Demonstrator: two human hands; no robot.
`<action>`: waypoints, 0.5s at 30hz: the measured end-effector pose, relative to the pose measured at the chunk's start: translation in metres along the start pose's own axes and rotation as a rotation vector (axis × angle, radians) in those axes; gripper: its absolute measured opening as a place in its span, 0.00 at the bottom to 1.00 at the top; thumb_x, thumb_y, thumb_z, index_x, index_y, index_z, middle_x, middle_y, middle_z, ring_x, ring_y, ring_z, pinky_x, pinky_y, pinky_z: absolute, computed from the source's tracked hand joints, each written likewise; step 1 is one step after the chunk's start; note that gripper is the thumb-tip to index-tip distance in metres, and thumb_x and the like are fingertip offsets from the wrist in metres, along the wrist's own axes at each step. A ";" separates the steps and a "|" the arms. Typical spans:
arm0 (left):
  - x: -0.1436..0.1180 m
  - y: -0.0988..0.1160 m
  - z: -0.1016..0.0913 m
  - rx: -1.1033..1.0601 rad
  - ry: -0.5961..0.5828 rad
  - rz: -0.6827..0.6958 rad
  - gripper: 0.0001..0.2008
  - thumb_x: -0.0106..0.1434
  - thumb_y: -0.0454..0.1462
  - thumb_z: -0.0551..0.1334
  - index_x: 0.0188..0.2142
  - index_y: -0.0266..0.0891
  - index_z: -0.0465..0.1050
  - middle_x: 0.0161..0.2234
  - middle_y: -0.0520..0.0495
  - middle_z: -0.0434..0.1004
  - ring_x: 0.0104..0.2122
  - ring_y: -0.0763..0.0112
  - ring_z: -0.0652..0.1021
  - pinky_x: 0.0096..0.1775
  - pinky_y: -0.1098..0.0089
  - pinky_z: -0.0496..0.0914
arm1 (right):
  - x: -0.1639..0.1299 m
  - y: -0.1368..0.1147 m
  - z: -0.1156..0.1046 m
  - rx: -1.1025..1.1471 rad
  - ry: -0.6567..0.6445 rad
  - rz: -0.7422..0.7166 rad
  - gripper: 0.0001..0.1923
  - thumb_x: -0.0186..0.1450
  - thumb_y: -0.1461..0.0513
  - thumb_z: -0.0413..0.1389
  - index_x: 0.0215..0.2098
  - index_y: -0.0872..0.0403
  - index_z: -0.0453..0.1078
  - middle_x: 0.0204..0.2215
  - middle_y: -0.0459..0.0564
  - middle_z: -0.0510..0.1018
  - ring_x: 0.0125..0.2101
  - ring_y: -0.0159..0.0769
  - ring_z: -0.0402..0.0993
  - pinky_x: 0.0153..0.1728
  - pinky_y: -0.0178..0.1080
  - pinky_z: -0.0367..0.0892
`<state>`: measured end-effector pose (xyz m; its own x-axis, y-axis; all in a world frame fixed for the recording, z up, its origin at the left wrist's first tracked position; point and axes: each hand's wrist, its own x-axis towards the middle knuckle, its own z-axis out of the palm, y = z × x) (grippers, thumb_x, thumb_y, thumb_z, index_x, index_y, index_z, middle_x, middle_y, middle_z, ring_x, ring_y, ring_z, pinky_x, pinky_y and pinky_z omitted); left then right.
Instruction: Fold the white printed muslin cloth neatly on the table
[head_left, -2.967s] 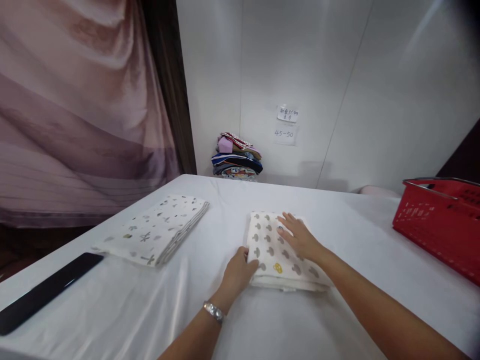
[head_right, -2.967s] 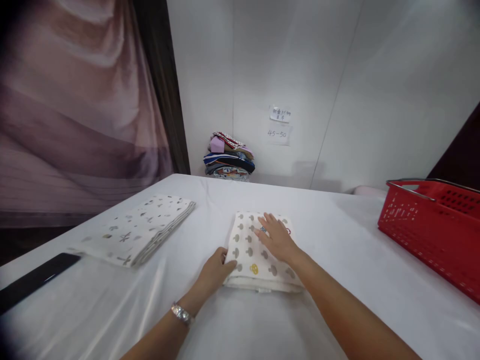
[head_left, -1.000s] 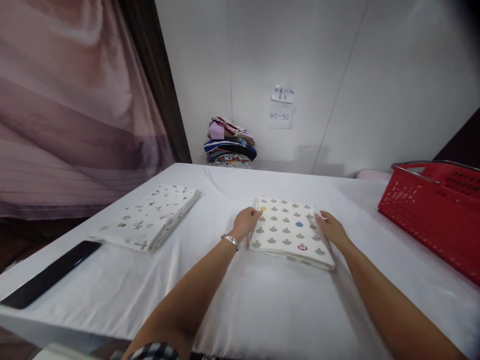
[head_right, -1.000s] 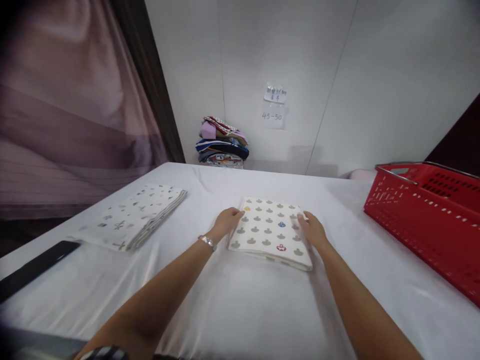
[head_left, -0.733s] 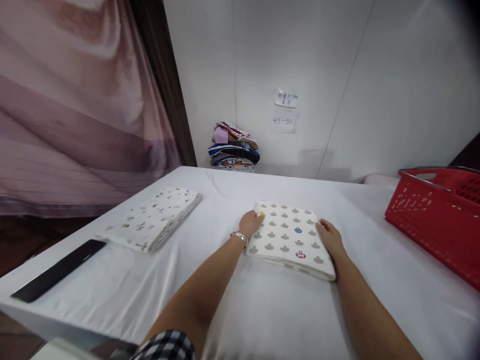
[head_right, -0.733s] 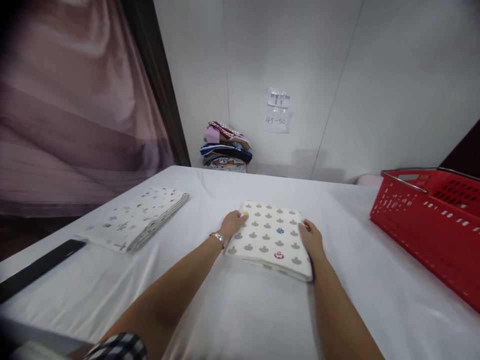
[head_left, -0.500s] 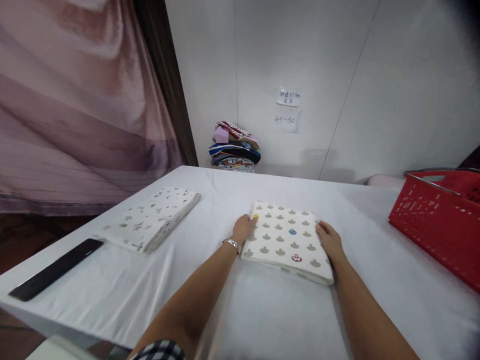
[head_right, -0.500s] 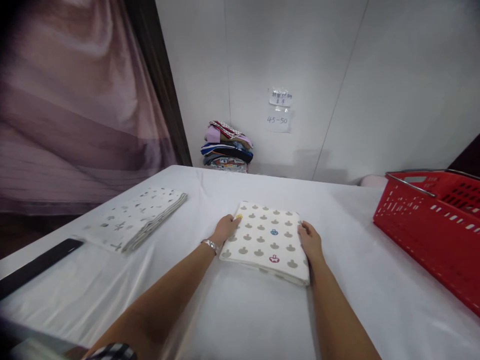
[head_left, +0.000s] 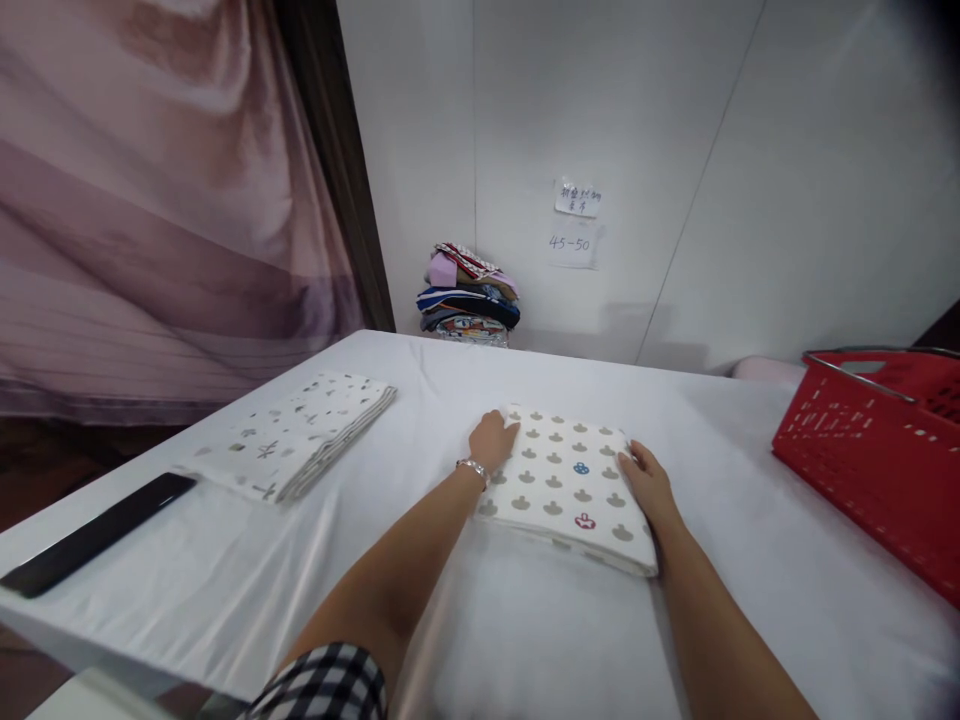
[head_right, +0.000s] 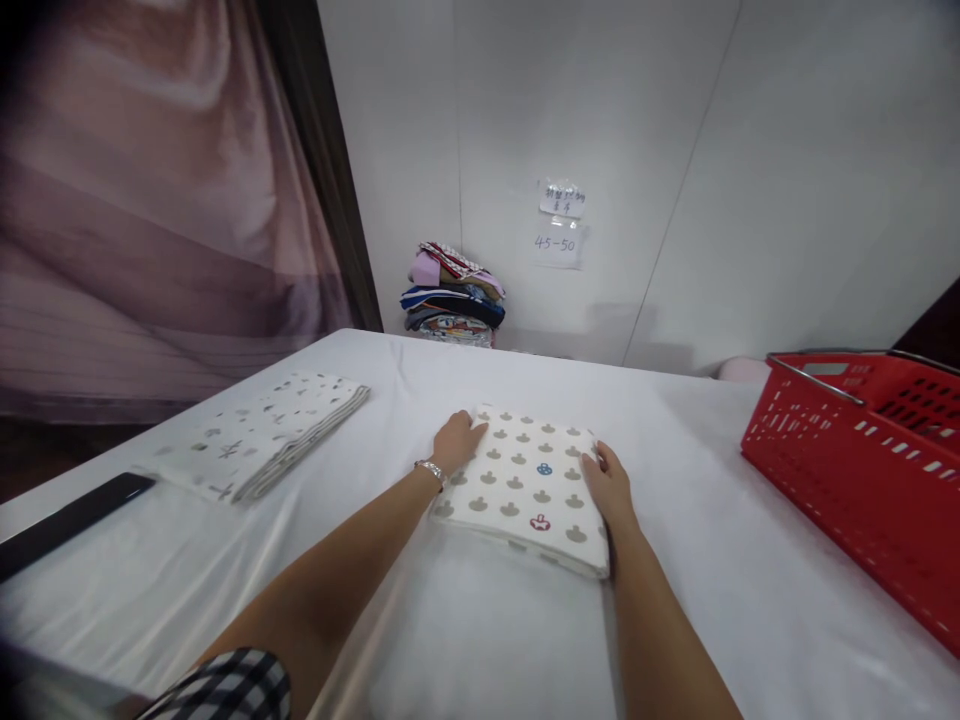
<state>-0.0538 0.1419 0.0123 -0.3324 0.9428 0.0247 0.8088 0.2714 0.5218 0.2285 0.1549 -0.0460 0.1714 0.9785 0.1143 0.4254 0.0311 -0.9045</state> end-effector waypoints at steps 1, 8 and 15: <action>0.000 -0.001 0.001 -0.006 0.006 0.010 0.15 0.63 0.46 0.52 0.41 0.37 0.65 0.46 0.39 0.71 0.44 0.62 0.73 0.40 0.68 0.63 | 0.000 0.000 0.001 0.006 -0.009 -0.005 0.32 0.57 0.51 0.53 0.57 0.55 0.62 0.53 0.54 0.71 0.52 0.43 0.67 0.51 0.40 0.65; 0.008 -0.011 0.005 -0.066 -0.062 -0.076 0.13 0.64 0.44 0.51 0.38 0.37 0.66 0.40 0.39 0.75 0.41 0.62 0.75 0.37 0.68 0.63 | 0.004 0.007 0.004 0.111 -0.057 -0.001 0.34 0.55 0.53 0.56 0.57 0.58 0.60 0.54 0.56 0.69 0.54 0.43 0.66 0.53 0.41 0.64; 0.011 -0.007 -0.001 -0.036 -0.114 -0.101 0.21 0.64 0.50 0.49 0.44 0.34 0.66 0.44 0.35 0.74 0.43 0.59 0.75 0.38 0.68 0.64 | 0.000 0.002 0.005 0.312 -0.014 0.018 0.31 0.55 0.55 0.58 0.55 0.55 0.63 0.53 0.54 0.70 0.53 0.43 0.67 0.50 0.42 0.66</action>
<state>-0.0636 0.1497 0.0095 -0.3525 0.9274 -0.1252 0.7554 0.3609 0.5470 0.2246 0.1559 -0.0500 0.1629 0.9822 0.0936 0.1292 0.0729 -0.9889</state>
